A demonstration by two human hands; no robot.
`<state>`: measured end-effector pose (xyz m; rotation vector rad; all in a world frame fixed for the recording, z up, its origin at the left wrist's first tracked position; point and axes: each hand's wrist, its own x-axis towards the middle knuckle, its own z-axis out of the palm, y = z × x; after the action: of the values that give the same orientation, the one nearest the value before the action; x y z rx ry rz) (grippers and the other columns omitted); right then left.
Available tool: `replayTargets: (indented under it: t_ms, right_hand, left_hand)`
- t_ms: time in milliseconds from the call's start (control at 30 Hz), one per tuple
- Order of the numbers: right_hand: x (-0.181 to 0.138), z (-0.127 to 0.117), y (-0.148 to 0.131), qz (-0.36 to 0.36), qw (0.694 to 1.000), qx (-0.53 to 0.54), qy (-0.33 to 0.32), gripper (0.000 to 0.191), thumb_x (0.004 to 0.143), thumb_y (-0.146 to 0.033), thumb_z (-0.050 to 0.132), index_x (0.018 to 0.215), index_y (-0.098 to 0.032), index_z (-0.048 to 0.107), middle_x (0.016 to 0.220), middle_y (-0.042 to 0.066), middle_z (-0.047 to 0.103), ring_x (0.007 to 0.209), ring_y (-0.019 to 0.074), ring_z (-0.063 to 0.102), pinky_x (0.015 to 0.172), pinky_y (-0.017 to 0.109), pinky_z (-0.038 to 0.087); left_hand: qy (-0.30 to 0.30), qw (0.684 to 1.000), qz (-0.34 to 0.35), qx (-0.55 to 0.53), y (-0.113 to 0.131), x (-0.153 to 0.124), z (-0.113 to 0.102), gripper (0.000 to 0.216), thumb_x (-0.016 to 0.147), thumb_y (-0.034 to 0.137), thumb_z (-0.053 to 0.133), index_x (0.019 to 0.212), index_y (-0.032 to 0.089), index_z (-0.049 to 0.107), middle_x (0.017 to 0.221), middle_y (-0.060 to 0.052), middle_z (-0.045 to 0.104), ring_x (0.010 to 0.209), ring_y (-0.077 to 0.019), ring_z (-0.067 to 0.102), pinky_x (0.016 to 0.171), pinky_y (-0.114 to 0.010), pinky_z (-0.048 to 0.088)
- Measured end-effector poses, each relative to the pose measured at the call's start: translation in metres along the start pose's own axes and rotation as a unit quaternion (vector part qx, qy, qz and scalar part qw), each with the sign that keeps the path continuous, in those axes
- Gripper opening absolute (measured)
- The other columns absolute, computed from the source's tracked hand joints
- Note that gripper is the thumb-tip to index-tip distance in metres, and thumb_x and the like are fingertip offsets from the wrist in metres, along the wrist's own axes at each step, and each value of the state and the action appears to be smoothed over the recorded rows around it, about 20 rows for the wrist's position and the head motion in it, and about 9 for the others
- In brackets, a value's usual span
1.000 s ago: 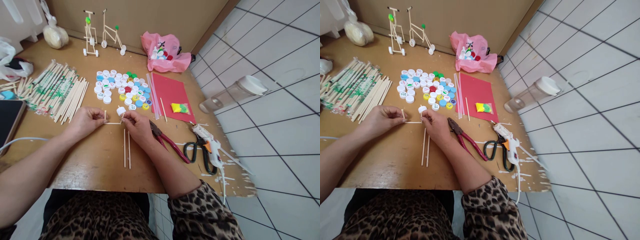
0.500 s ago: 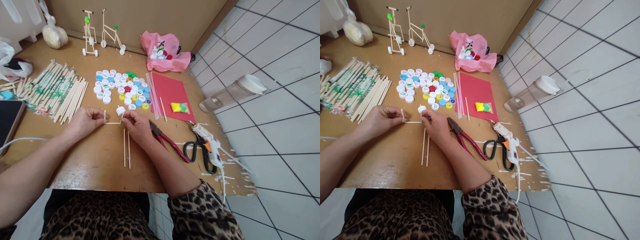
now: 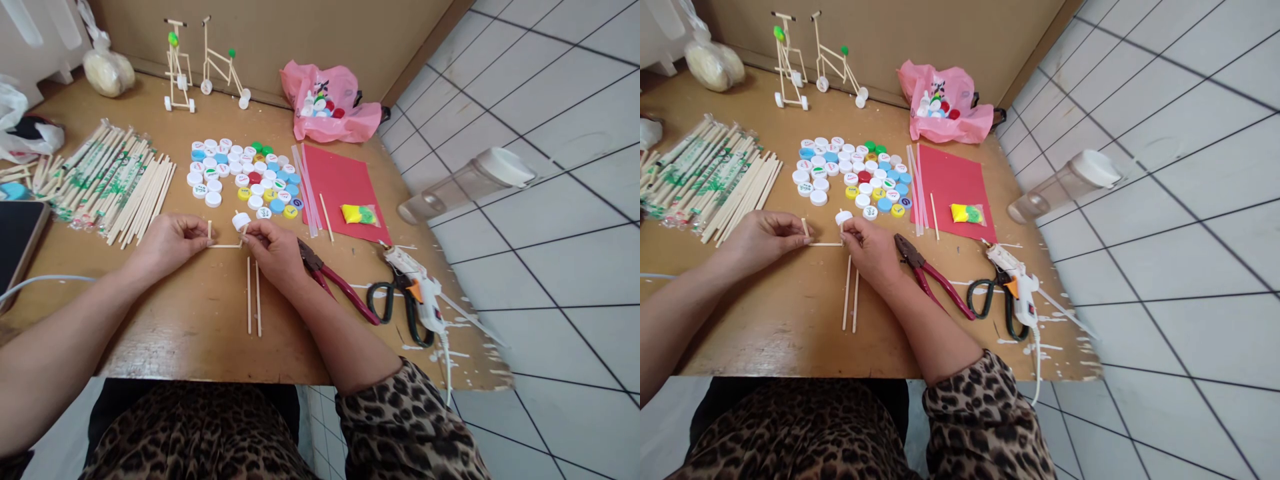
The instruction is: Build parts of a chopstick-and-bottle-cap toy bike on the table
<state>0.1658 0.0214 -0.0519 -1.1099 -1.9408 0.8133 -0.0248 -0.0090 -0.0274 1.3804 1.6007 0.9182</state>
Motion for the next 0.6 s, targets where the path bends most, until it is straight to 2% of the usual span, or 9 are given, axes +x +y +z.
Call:
replayTargets:
  t_ms: [600]
  right_hand:
    - [0.0003, 0.0011, 0.0014, -0.003, 1.0, -0.003, 0.0, 0.006, 0.079, -0.022, 0.055, 0.073, -0.02, 0.058, 0.07, -0.001, 0.06, 0.065, 0.0127, 0.052, 0.064, 0.025, 0.041]
  left_hand:
    - [-0.003, 1.0, 0.004, 0.014, 0.0005, -0.0004, -0.0003, 0.007, 0.061, 0.025, 0.07, 0.063, 0.018, 0.072, 0.072, -0.002, 0.076, 0.066, -0.0166, 0.066, 0.062, -0.025, 0.052]
